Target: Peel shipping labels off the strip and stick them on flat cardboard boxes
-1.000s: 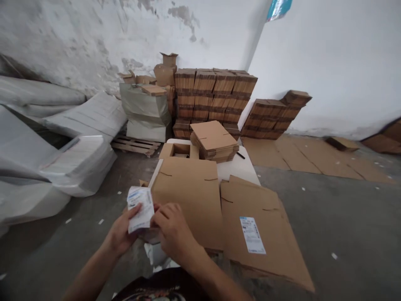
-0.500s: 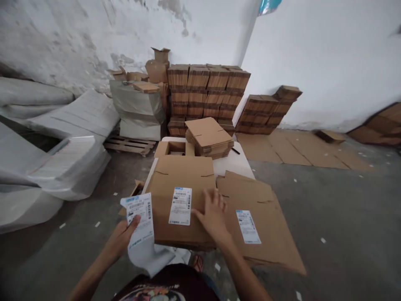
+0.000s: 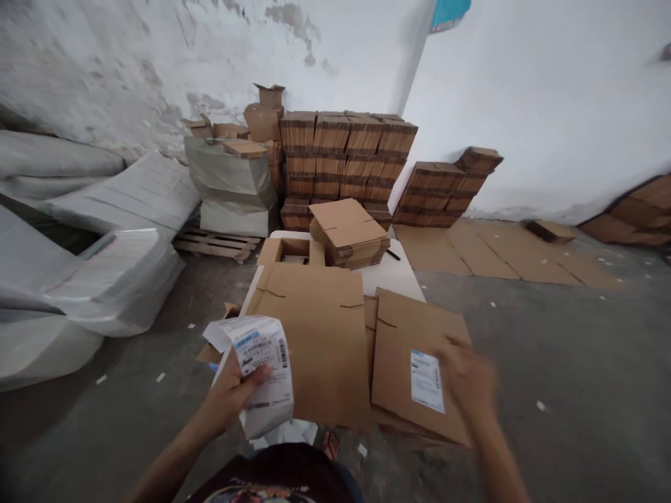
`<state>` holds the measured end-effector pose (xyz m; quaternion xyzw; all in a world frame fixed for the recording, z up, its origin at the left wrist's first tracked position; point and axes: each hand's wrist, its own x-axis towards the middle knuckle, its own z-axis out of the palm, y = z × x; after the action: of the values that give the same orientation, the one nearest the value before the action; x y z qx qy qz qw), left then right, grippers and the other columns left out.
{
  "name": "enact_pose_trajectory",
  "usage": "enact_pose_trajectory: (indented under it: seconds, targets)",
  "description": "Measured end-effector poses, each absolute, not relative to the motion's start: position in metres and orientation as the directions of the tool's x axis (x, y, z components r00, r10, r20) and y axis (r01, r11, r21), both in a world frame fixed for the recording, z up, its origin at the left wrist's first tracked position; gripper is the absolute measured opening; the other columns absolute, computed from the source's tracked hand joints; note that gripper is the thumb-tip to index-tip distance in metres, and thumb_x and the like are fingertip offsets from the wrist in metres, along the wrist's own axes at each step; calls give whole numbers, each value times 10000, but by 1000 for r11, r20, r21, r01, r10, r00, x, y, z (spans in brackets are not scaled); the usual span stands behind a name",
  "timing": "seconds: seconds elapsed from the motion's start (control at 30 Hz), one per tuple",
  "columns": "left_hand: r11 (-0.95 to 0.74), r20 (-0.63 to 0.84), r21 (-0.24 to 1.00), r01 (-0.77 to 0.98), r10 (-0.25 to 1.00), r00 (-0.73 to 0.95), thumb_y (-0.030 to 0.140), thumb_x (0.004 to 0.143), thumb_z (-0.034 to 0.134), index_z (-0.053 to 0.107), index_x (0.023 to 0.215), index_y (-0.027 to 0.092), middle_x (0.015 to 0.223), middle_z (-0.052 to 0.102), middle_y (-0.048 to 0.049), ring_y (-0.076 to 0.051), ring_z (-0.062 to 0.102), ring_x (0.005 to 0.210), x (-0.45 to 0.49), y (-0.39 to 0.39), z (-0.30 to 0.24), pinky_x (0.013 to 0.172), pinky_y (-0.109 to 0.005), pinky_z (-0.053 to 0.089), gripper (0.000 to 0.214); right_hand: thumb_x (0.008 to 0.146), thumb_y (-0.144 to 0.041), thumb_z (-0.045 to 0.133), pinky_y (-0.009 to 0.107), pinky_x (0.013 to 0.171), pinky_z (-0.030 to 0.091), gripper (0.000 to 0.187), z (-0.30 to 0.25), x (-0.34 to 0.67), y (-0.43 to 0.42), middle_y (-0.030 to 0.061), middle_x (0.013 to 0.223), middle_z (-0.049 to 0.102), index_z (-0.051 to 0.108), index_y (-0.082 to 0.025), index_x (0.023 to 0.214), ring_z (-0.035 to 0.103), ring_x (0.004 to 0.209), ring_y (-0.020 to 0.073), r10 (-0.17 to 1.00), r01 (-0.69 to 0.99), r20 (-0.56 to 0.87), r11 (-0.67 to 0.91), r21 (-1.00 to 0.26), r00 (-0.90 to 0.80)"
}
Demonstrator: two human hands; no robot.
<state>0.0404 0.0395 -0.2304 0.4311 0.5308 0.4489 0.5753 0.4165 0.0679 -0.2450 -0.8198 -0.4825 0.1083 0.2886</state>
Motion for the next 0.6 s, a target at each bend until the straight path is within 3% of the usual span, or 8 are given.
enact_pose_trajectory:
  seconds: [0.03,0.07,0.1,0.17,0.27,0.37,0.47,0.6]
  targets:
    - [210,-207,977,-31,976,74,246,734,698,674,1073,179,1154,679,-114,-302,490,1237,46,39,-226,1084,-410,329,346,697,-373,575,428,865,445,250,-240,370,70,90,1028,643,632,-284,924,605,965,249,932,744,90,-221,-630,352]
    - [196,-195,980,-6,975,109,227,717,712,707,1010,187,1152,682,-101,-299,477,1250,50,38,-221,1111,-396,284,296,687,-334,611,399,867,458,335,-236,323,71,74,1046,641,610,-266,1015,601,970,232,993,703,96,20,-711,69]
    - [201,-199,980,-3,970,142,205,691,732,723,976,192,1158,682,-88,-297,473,1254,52,37,-218,1122,-380,263,286,701,-290,619,377,875,461,400,-233,281,71,61,1081,636,577,-257,1097,593,990,214,974,604,125,217,-767,-191]
    - [311,-290,943,-117,942,169,222,677,743,718,995,190,1150,686,-83,-304,523,1204,51,36,-213,1070,-383,356,320,774,-179,553,343,857,462,315,-230,221,65,47,1048,648,574,-237,1083,582,977,186,890,444,238,408,-798,-389]
    - [514,-516,732,-447,847,130,331,796,606,672,1062,122,1039,717,-137,-316,643,1021,40,36,-216,833,-408,538,344,801,-63,472,318,804,454,273,-225,193,52,48,948,650,587,-208,1001,569,910,172,834,399,357,523,-753,-420]
    - [396,-608,675,-623,776,-165,210,845,529,634,1068,65,835,738,-124,-243,706,783,15,44,-234,673,-316,572,286,827,-107,490,314,805,438,167,-212,206,49,50,931,601,595,-210,904,539,917,173,775,329,411,594,-734,-481]
    - [232,-578,764,-602,659,-480,79,899,383,554,1158,97,653,705,-12,-123,666,546,-21,50,-257,567,-197,541,311,891,-248,437,299,762,445,112,-207,220,71,44,886,561,536,-204,862,535,858,163,900,323,361,427,-845,-245]
    - [286,-550,801,-525,698,-459,130,897,442,597,1107,112,670,719,-26,-154,671,549,-44,43,-271,531,-218,526,262,825,-293,497,349,757,451,147,-239,221,108,58,839,583,539,-174,901,542,803,196,987,563,148,156,-812,-60]
